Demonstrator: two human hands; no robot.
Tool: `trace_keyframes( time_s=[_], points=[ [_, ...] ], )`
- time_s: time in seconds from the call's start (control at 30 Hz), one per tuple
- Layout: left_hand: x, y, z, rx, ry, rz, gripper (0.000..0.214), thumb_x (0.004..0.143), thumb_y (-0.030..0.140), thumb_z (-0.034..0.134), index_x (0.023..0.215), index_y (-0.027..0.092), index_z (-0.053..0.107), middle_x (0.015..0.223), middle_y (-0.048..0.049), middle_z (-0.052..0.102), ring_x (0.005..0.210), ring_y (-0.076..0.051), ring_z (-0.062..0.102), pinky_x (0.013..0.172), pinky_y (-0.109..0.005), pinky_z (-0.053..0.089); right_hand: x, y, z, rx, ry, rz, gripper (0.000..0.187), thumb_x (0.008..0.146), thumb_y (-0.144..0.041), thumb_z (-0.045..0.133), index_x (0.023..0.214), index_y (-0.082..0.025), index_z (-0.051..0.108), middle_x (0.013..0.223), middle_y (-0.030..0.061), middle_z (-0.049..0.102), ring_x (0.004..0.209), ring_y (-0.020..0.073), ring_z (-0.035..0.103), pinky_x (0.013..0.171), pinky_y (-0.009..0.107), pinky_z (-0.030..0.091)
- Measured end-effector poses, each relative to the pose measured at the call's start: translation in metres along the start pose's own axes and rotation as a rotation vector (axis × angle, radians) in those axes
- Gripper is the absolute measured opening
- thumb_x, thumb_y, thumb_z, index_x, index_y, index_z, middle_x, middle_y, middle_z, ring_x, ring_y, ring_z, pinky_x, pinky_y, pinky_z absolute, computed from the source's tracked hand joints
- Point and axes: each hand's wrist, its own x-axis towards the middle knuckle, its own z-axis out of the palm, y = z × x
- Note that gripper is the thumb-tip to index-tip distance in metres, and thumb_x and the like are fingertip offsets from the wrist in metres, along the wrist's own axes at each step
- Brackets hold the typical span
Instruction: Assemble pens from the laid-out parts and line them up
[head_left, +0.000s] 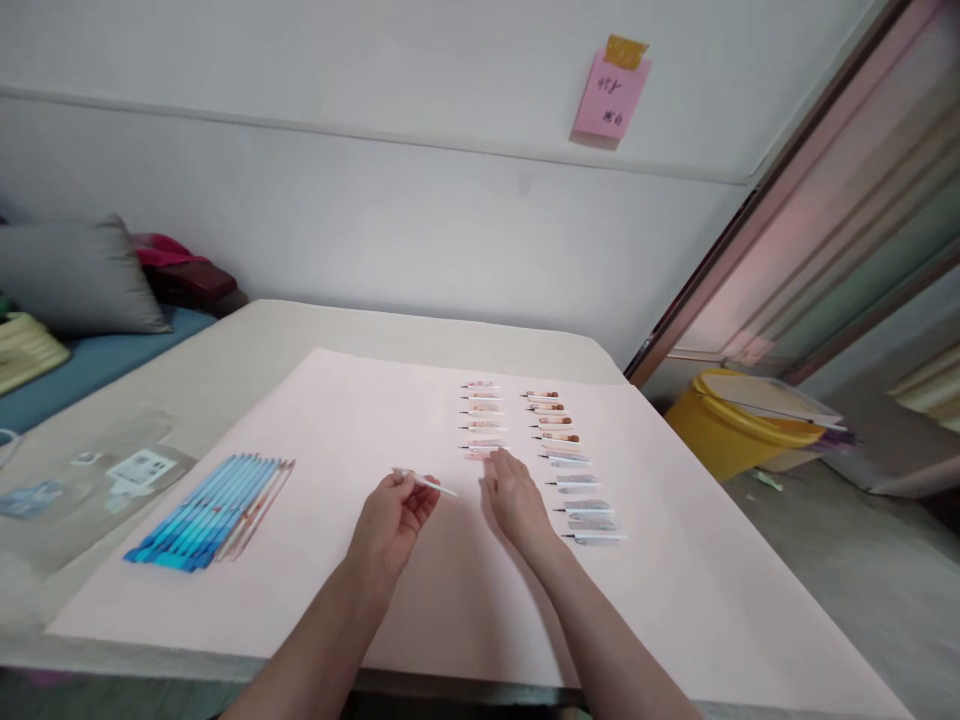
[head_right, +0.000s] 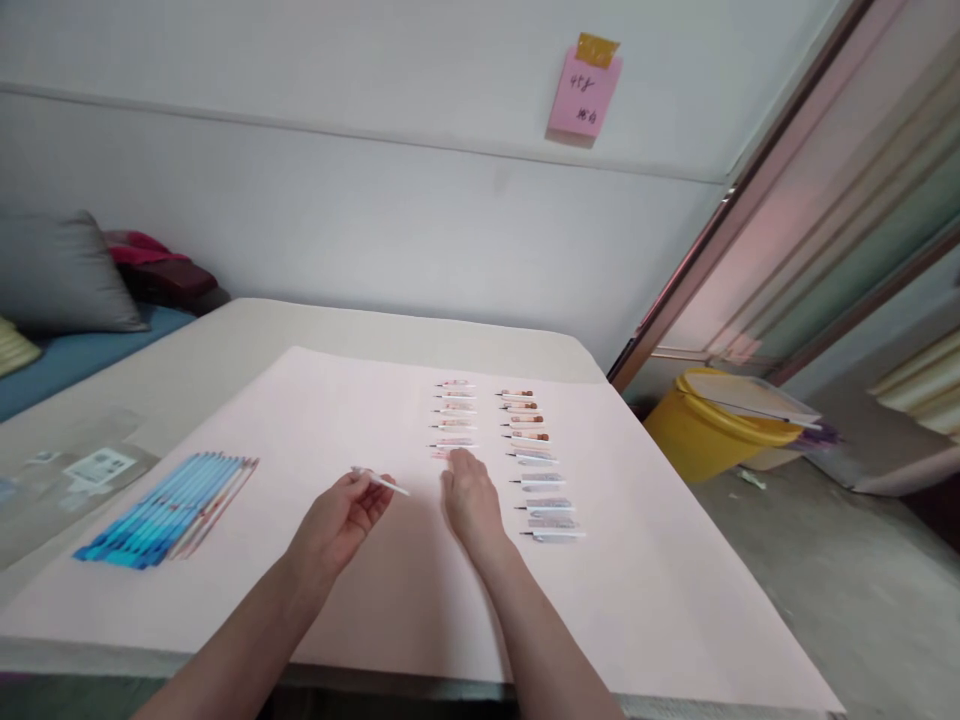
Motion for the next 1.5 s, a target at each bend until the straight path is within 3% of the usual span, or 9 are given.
trace_keyframes(
  time_s=[0.13, 0.3, 0.43, 0.6, 0.77, 0.93, 1.17, 1.4, 1.5],
  points=[
    [0.001, 0.006, -0.003, -0.017, -0.002, 0.021, 0.014, 0.082, 0.005, 0.049, 0.071, 0.014, 0.050, 0.078, -0.0119, 0.063, 0.072, -0.016, 0.064, 0.067, -0.029, 0.055, 0.005, 0.016, 0.020, -0.226, -0.072, -0.020, 0.041, 0.081, -0.009, 0.046, 0.121, -0.013, 0.046, 0.129, 0.0165, 0.046, 0.118, 0.0248, 0.040, 0.091, 0.034, 0.033],
    [0.000, 0.010, -0.003, -0.048, 0.012, 0.020, 0.014, 0.082, 0.005, 0.049, 0.071, 0.014, 0.051, 0.076, -0.0109, 0.062, 0.071, -0.016, 0.064, 0.067, -0.029, 0.056, 0.006, 0.013, 0.022, -0.330, -0.071, 0.026, 0.038, 0.083, -0.016, 0.049, 0.120, -0.016, 0.045, 0.106, 0.0129, 0.056, 0.097, 0.0251, 0.049, 0.079, 0.035, 0.035],
    [0.001, 0.011, -0.004, -0.093, -0.004, 0.044, 0.015, 0.081, 0.004, 0.050, 0.070, 0.014, 0.051, 0.074, -0.0091, 0.061, 0.069, -0.015, 0.063, 0.066, -0.028, 0.056, 0.006, 0.014, 0.019, -0.363, -0.076, 0.024, 0.019, 0.083, -0.019, 0.051, 0.101, -0.017, 0.056, 0.102, 0.0120, 0.056, 0.093, 0.0253, 0.049, 0.072, 0.033, 0.035],
    [0.005, 0.014, -0.007, -0.126, 0.028, 0.040, 0.017, 0.080, 0.002, 0.050, 0.069, 0.015, 0.050, 0.073, -0.0079, 0.061, 0.069, -0.015, 0.064, 0.064, -0.028, 0.056, 0.005, 0.013, 0.019, -0.233, -0.090, 0.013, 0.011, 0.083, -0.011, 0.046, 0.084, -0.015, 0.056, 0.088, 0.0101, 0.058, 0.082, 0.0197, 0.051, 0.066, 0.027, 0.033],
    [0.012, 0.020, -0.012, -0.152, 0.075, 0.119, 0.019, 0.080, 0.000, 0.048, 0.068, 0.015, 0.049, 0.070, -0.0055, 0.059, 0.067, -0.013, 0.063, 0.064, -0.027, 0.056, 0.005, -0.003, -0.001, 0.225, -0.167, 0.004, 0.006, 0.078, -0.015, 0.047, 0.080, -0.020, 0.049, 0.062, -0.0042, 0.047, 0.058, 0.0123, 0.044, 0.054, 0.021, 0.029],
    [0.015, 0.023, -0.014, -0.148, 0.095, 0.151, 0.017, 0.081, 0.003, 0.047, 0.070, 0.015, 0.048, 0.070, -0.0049, 0.059, 0.065, -0.012, 0.062, 0.062, -0.027, 0.056, -0.002, -0.018, -0.018, 0.520, -0.156, -0.066, 0.004, 0.075, -0.020, 0.047, 0.072, -0.021, 0.045, 0.061, -0.0059, 0.040, 0.058, 0.0108, 0.038, 0.053, 0.020, 0.028],
    [0.017, 0.023, -0.016, -0.132, 0.147, 0.160, 0.015, 0.082, 0.004, 0.046, 0.072, 0.015, 0.048, 0.073, -0.0063, 0.060, 0.066, -0.012, 0.062, 0.064, -0.027, 0.056, -0.003, -0.020, -0.023, 0.556, -0.136, -0.030, 0.004, 0.073, -0.020, 0.047, 0.071, -0.021, 0.044, 0.061, -0.0055, 0.039, 0.057, 0.0109, 0.036, 0.052, 0.021, 0.028],
    [0.012, 0.010, -0.013, 0.001, 0.026, 0.188, 0.012, 0.079, 0.008, 0.054, 0.072, 0.017, 0.048, 0.074, -0.0059, 0.062, 0.066, -0.012, 0.061, 0.067, -0.028, 0.053, -0.008, -0.026, -0.021, 0.517, -0.143, -0.052, 0.005, 0.077, -0.022, 0.047, 0.072, -0.022, 0.044, 0.060, -0.0055, 0.041, 0.056, 0.0109, 0.037, 0.052, 0.020, 0.028],
    [0.008, 0.005, -0.010, 0.139, 0.044, 0.197, 0.008, 0.077, 0.017, 0.060, 0.077, 0.017, 0.052, 0.084, -0.0070, 0.064, 0.068, -0.011, 0.061, 0.064, -0.025, 0.049, -0.012, -0.030, -0.019, 0.448, -0.124, -0.058, 0.006, 0.079, -0.022, 0.044, 0.073, -0.022, 0.044, 0.060, -0.0051, 0.043, 0.056, 0.0115, 0.037, 0.053, 0.021, 0.029]
  ],
)
